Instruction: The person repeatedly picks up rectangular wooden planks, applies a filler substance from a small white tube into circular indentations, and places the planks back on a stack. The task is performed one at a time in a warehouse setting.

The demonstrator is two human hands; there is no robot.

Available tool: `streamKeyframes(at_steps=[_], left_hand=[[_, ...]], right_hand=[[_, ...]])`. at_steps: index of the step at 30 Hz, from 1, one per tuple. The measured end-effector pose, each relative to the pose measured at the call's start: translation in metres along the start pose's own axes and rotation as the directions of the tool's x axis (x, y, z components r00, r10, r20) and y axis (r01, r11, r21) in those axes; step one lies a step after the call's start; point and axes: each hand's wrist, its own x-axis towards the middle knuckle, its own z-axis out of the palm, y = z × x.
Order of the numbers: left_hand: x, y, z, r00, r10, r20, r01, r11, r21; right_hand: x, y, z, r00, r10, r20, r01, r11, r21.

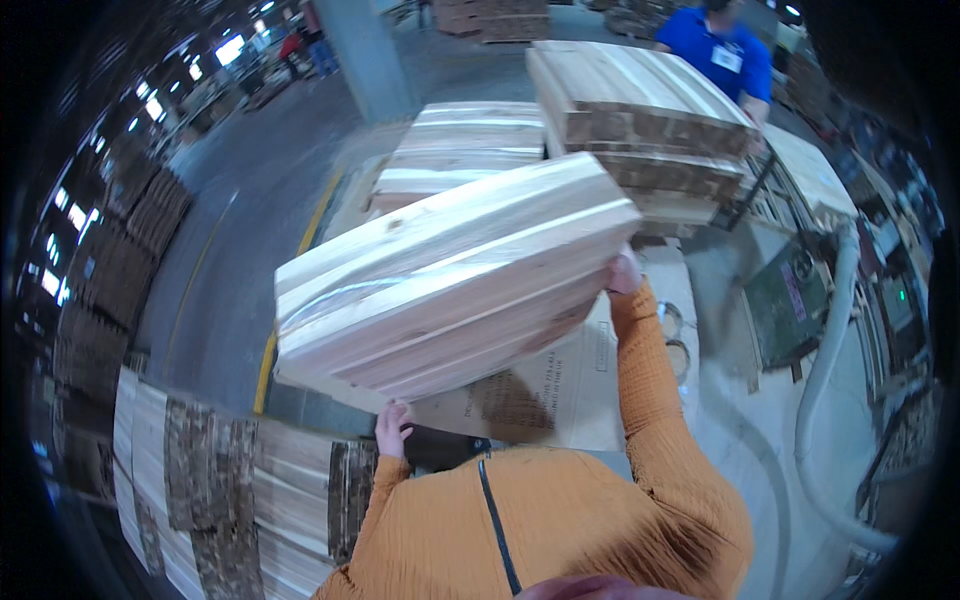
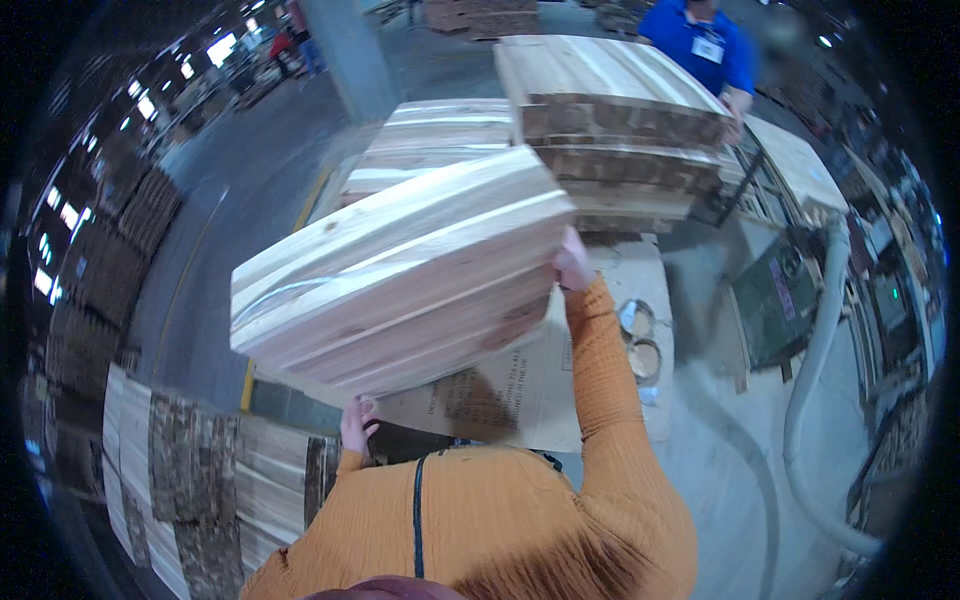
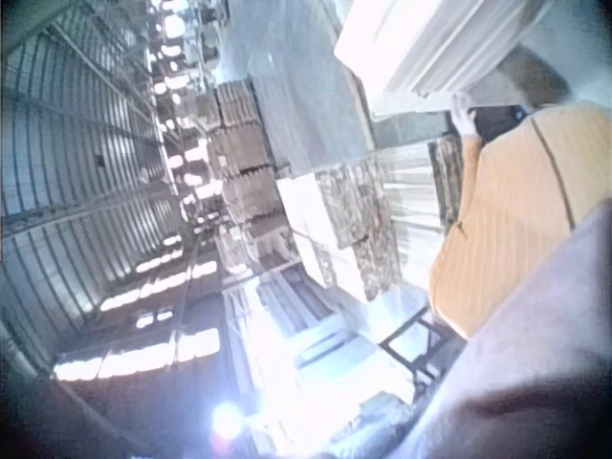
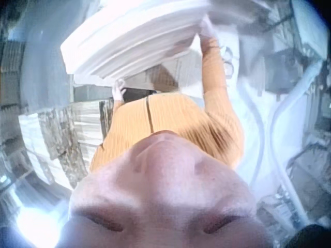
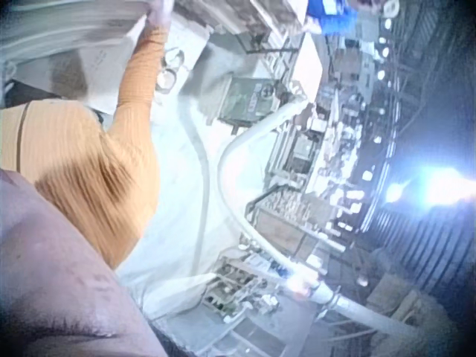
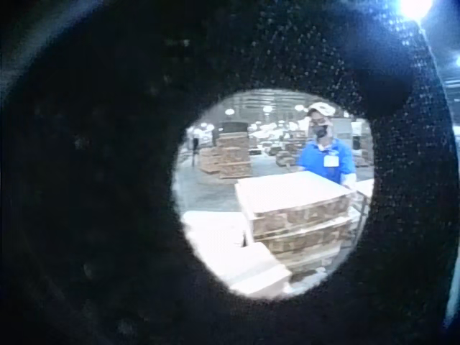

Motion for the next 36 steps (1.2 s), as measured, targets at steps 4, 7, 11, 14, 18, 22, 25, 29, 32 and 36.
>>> streamKeyframes(at_steps=[4,7,11,14,18,22,25,29,32,36], left_hand=[[-0.008,-0.02,-0.01,0.983,-0.03,0.181,-0.001,0.985,0.17],[0.0,-0.017,-0.003,0.906,-0.242,0.347,0.179,0.962,0.204],[0.012,-0.019,0.019,0.672,-0.391,0.629,0.485,0.874,0.025],[0.004,-0.009,0.044,0.547,-0.465,0.697,0.667,0.744,-0.027],[-0.002,-0.002,0.051,0.575,-0.29,0.765,0.687,0.679,-0.259],[-0.007,-0.004,0.075,0.767,-0.352,0.537,0.639,0.503,-0.582],[0.001,-0.017,0.07,0.698,-0.244,0.673,0.713,0.151,-0.684],[0.015,-0.009,0.049,0.782,-0.207,0.588,0.622,0.331,-0.71],[0.028,0.046,0.034,0.688,0.238,0.686,0.434,0.622,-0.652],[0.026,0.153,0.061,0.742,0.567,0.358,-0.394,0.8,-0.452]], right_hand=[[-0.001,0.004,0.002,0.992,-0.094,-0.08,0.09,0.995,-0.047],[-0.003,0.004,0.012,0.954,-0.276,-0.118,0.265,0.959,-0.105],[-0.011,-0.007,0.035,0.943,-0.298,-0.147,0.276,0.949,-0.154],[-0.012,-0.032,0.075,0.982,-0.16,-0.098,0.133,0.961,-0.242],[-0.005,-0.073,0.152,0.973,-0.211,0.097,0.231,0.918,-0.323],[-0.005,-0.089,0.176,0.947,-0.287,0.145,0.311,0.93,-0.197],[-0.026,-0.083,0.157,0.952,-0.299,0.062,0.304,0.946,-0.114],[-0.054,-0.047,0.083,0.902,-0.426,-0.073,0.424,0.905,-0.043],[-0.077,-0.045,0.077,0.876,-0.328,-0.354,0.426,0.869,0.252],[-0.077,-0.056,0.036,0.719,-0.313,-0.62,0.612,0.707,0.353]])
